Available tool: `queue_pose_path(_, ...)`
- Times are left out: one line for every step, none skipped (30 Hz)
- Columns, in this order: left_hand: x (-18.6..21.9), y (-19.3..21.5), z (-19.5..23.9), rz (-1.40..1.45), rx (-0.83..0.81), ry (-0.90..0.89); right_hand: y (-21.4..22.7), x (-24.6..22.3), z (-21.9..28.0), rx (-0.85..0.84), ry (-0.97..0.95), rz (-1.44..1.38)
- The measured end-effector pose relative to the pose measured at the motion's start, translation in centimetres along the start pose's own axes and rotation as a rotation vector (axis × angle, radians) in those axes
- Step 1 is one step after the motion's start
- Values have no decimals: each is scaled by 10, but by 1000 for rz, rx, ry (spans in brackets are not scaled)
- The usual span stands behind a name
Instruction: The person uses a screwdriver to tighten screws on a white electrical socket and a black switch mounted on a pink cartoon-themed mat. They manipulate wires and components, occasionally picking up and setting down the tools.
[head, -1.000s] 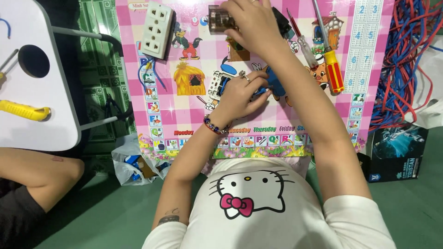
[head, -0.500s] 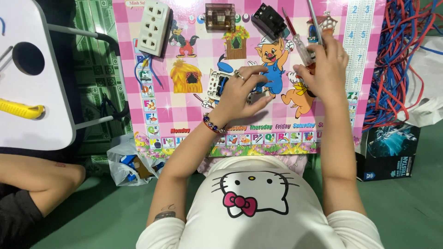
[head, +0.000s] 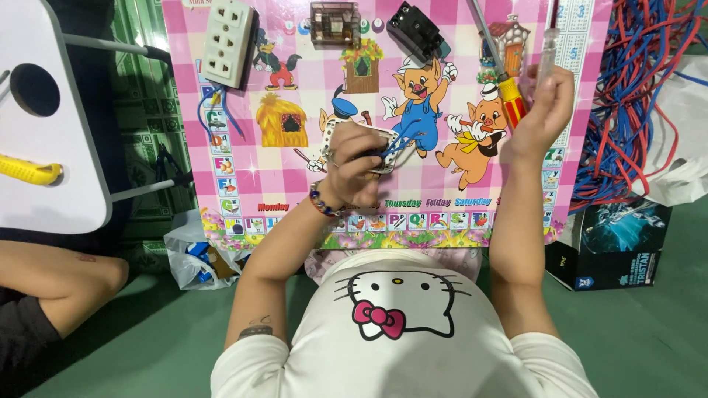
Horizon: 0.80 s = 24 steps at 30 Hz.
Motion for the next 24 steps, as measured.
queue_pose_path(-3,4,-1,-90,-16,15,2,-1,0,16,-49,-23)
queue_pose_path(-7,8,-3,-180,-35,24,3,-2,-1,35,-95,-49)
queue_pose_path(-11,25,9,-184,-39,19,3,-2,-3,37,-94,-57)
queue_pose_path(-15,41,20,-402,-67,88,3,-3,-3,34,-67,-50)
queue_pose_path(-20,58,32,-620,-94,156,4,-3,-3,32,-39,-43)
queue_pose_path(-12,62,-1,-622,-100,152,5,-2,-2,36,-42,-47)
queue_pose_path(-5,68,-35,-454,42,277,6,-1,-2,21,-21,-74)
queue_pose_path(2,72,-67,-279,179,403,8,-1,-1,8,-1,-96)
queue_pose_path(3,78,-73,-278,172,402,7,-3,-1,14,-5,-96)
queue_pose_path(4,81,-79,-273,17,493,6,-5,-2,11,-4,-89)
queue_pose_path(6,86,-84,-266,-138,583,6,-8,-2,8,-3,-82)
queue_pose_path(17,77,-87,-267,-139,579,6,-9,-2,9,-1,-85)
queue_pose_path(29,67,-90,-347,-357,528,6,-10,-2,0,-9,-88)
queue_pose_path(41,58,-92,-428,-574,475,5,-12,-1,-11,-19,-93)
queue_pose_path(42,51,-83,-433,-574,473,5,-13,-2,-11,-19,-97)
queue_pose_path(45,43,-73,-536,-690,432,4,-13,-2,-11,-4,-96)
queue_pose_path(47,36,-62,-638,-806,388,4,-14,-2,-11,12,-95)
queue_pose_path(41,35,-55,-642,-810,388,4,-12,-1,-9,9,-99)
queue_pose_path(35,34,-49,-635,-861,366,5,-11,0,-13,5,-107)
queue_pose_path(28,32,-43,-624,-910,340,6,-9,-2,-15,4,-113)
queue_pose_path(25,32,-39,-624,-911,336,6,-10,-1,-11,6,-114)
queue_pose_path(21,33,-37,-503,-839,377,7,-10,-1,-15,9,-117)
queue_pose_path(17,33,-35,-382,-766,417,7,-10,-2,-18,12,-120)
queue_pose_path(18,32,-34,-382,-767,414,7,-11,-2,-15,13,-121)
Point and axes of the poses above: each hand's wrist, its own z-axis away from the middle knuckle, its own y-axis out of the back of the hand, x = y × z, the point moved 1 cm from there along -z, towards the middle knuckle, and after that the axes turned 7 degrees about y, right-handed, at the moved point
